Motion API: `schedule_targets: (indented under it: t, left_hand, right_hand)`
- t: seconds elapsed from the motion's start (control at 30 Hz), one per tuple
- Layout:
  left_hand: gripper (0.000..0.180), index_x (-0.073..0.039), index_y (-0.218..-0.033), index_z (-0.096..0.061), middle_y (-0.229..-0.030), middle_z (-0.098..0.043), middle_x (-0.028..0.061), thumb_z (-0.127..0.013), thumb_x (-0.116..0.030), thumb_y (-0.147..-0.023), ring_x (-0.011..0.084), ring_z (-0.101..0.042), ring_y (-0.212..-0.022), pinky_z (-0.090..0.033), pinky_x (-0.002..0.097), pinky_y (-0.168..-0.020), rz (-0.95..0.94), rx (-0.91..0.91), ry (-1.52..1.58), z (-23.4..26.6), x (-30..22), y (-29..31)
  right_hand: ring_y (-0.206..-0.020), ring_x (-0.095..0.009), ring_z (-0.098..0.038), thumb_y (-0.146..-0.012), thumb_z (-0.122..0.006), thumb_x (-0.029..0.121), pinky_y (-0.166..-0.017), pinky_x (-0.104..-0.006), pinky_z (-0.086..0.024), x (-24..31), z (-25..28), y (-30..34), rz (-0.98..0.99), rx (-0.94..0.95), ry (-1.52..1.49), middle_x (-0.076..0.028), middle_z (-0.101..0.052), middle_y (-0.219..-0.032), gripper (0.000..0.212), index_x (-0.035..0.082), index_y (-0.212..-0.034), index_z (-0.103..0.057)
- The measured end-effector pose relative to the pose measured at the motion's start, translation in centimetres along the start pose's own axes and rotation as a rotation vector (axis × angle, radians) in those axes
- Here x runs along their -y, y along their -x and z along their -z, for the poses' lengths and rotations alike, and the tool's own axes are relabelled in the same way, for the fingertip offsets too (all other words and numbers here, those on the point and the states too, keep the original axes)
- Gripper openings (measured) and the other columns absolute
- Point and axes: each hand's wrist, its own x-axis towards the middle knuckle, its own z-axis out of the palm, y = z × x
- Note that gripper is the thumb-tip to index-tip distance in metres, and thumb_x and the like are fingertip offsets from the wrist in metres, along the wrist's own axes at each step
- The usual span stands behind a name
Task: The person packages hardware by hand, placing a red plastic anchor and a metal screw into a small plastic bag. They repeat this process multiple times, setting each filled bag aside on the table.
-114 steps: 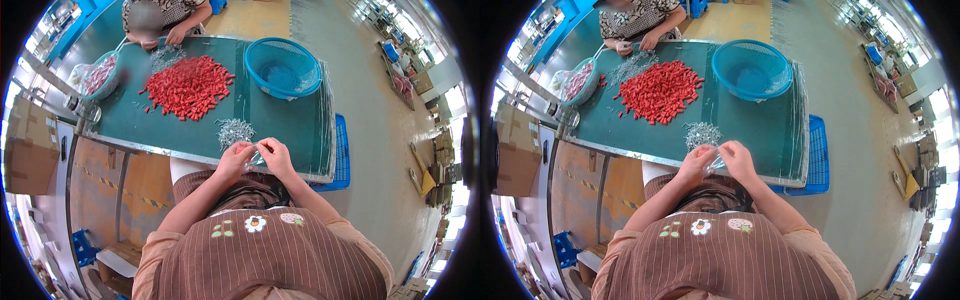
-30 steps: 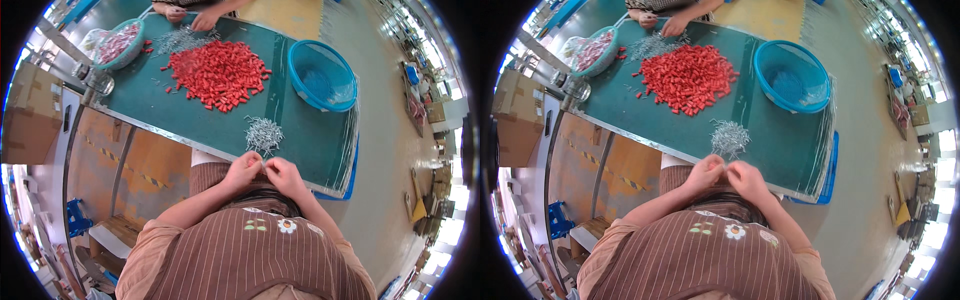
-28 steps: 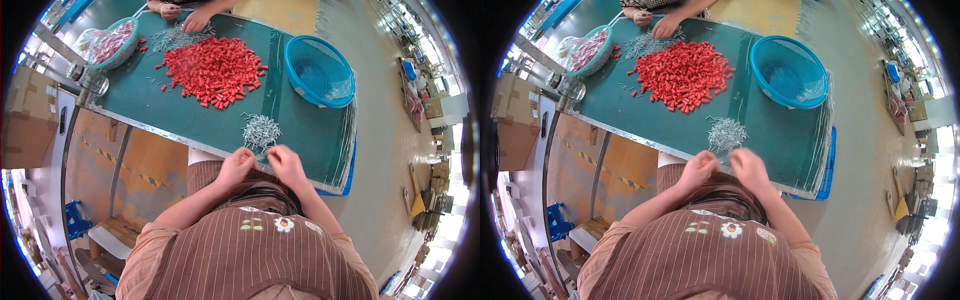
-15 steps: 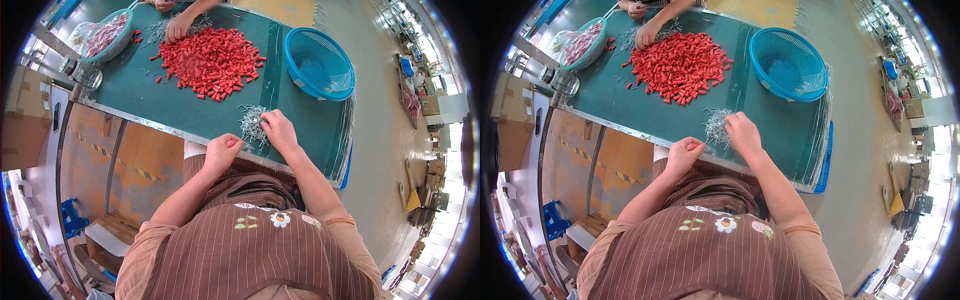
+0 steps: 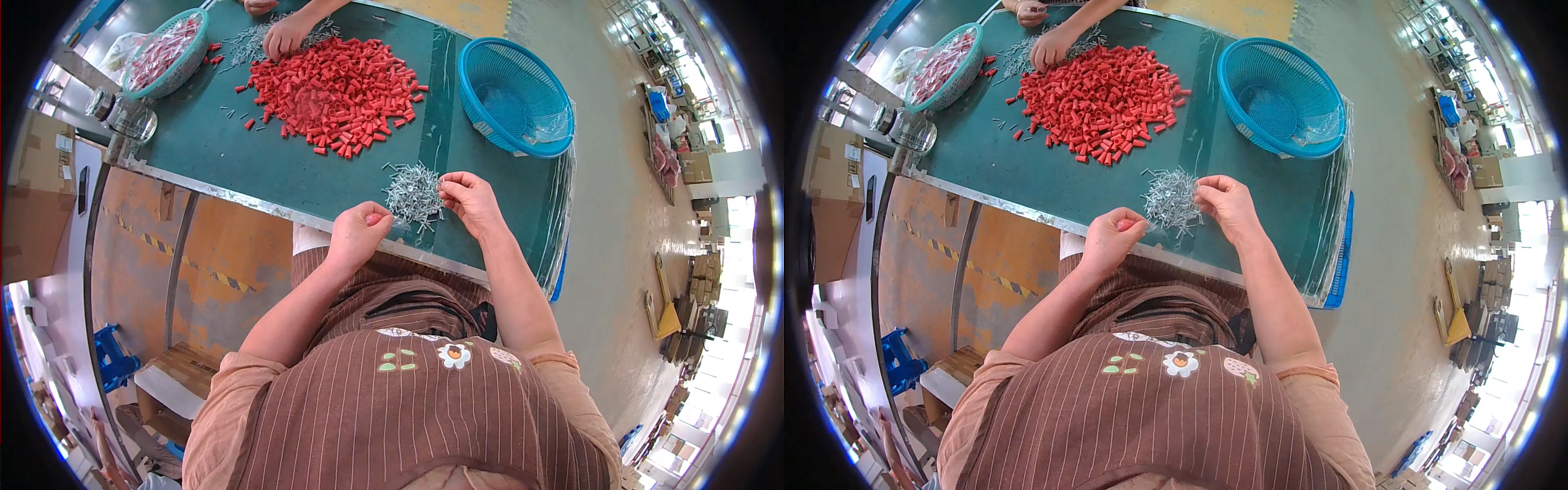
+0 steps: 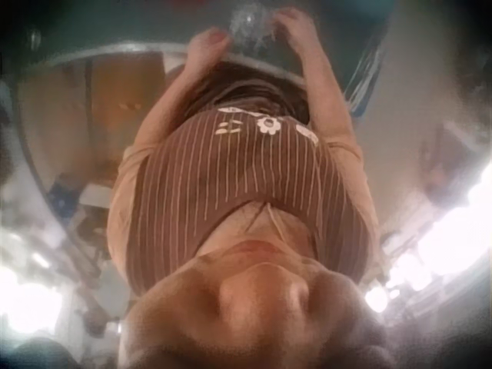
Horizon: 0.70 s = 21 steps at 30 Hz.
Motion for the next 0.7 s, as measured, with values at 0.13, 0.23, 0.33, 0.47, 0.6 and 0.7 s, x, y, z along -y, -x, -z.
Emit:
schedule_targets:
  t: [0.13, 0.23, 0.33, 0.47, 0.6, 0.7]
  left_hand:
    - [0.016, 0.000, -0.086, -0.067, -0.063, -0.060, 0.0057, -0.066, -0.015, -0.079, 0.0100, -0.053, -0.058, -0.046, 0.0269, -0.059, -0.020, -0.027, -0.002, -0.2, -1.7, -0.3]
    - [0.016, 0.000, -0.084, -0.066, -0.062, -0.056, -0.0005, -0.068, -0.015, -0.080, 0.0051, -0.048, -0.058, -0.043, 0.0238, -0.056, -0.054, -0.052, -0.099, -0.4, -2.5, -0.9]
    - [0.018, 0.000, -0.084, -0.066, -0.063, -0.059, 0.0048, -0.068, -0.017, -0.079, 0.0104, -0.053, -0.058, -0.046, 0.0272, -0.058, -0.089, -0.071, -0.118, -1.0, -3.2, -1.5]
    - [0.017, -0.001, -0.085, -0.066, -0.066, -0.062, 0.0104, -0.064, -0.016, -0.079, 0.0180, -0.058, -0.060, -0.048, 0.0314, -0.062, -0.156, -0.058, -0.182, -1.7, -4.2, -1.9]
    - [0.016, 0.000, -0.083, -0.065, -0.067, -0.062, 0.0117, -0.062, -0.016, -0.078, 0.0191, -0.059, -0.062, -0.049, 0.0325, -0.063, -0.132, -0.022, -0.211, -1.7, -4.7, -1.8]
    - [0.017, -0.001, -0.082, -0.065, -0.066, -0.061, 0.0113, -0.062, -0.016, -0.078, 0.0192, -0.058, -0.061, -0.048, 0.0326, -0.062, -0.092, -0.009, -0.131, -2.0, -4.7, -1.9]
  right_hand:
    - [-0.067, -0.008, -0.059, -0.086, -0.063, 0.005, -0.065, -0.0225, -0.051, 0.2, 0.6, 0.3, -0.041, 0.095, -0.234, -0.001, -0.062, -0.080, 0.011, 0.001, -0.096, -0.063]
    - [-0.067, -0.008, -0.059, -0.086, -0.063, 0.004, -0.064, -0.0224, -0.051, 1.1, 0.2, 1.2, -0.042, 0.156, -0.251, -0.002, -0.063, -0.081, 0.010, 0.001, -0.095, -0.063]
    - [-0.067, -0.009, -0.059, -0.085, -0.063, 0.004, -0.062, -0.0226, -0.050, 2.5, -1.2, 2.9, -0.002, 0.194, -0.125, -0.003, -0.064, -0.083, 0.009, 0.000, -0.094, -0.064]
    - [-0.068, -0.012, -0.060, -0.083, -0.063, 0.005, -0.063, -0.0271, -0.050, 2.6, -2.7, 4.2, 0.135, 0.223, 0.233, -0.006, -0.065, -0.082, 0.011, -0.001, -0.092, -0.065]
    - [-0.073, -0.027, -0.062, -0.078, -0.061, 0.008, -0.068, -0.0358, -0.049, 3.6, -4.0, 5.4, 0.471, 0.059, 0.791, -0.015, -0.063, -0.084, 0.016, 0.001, -0.092, -0.065]
    - [-0.078, -0.032, -0.061, -0.078, -0.060, 0.008, -0.069, -0.0382, -0.050, 3.6, -4.1, 5.6, 0.615, 0.056, 0.992, -0.016, -0.062, -0.084, 0.013, 0.001, -0.088, -0.064]
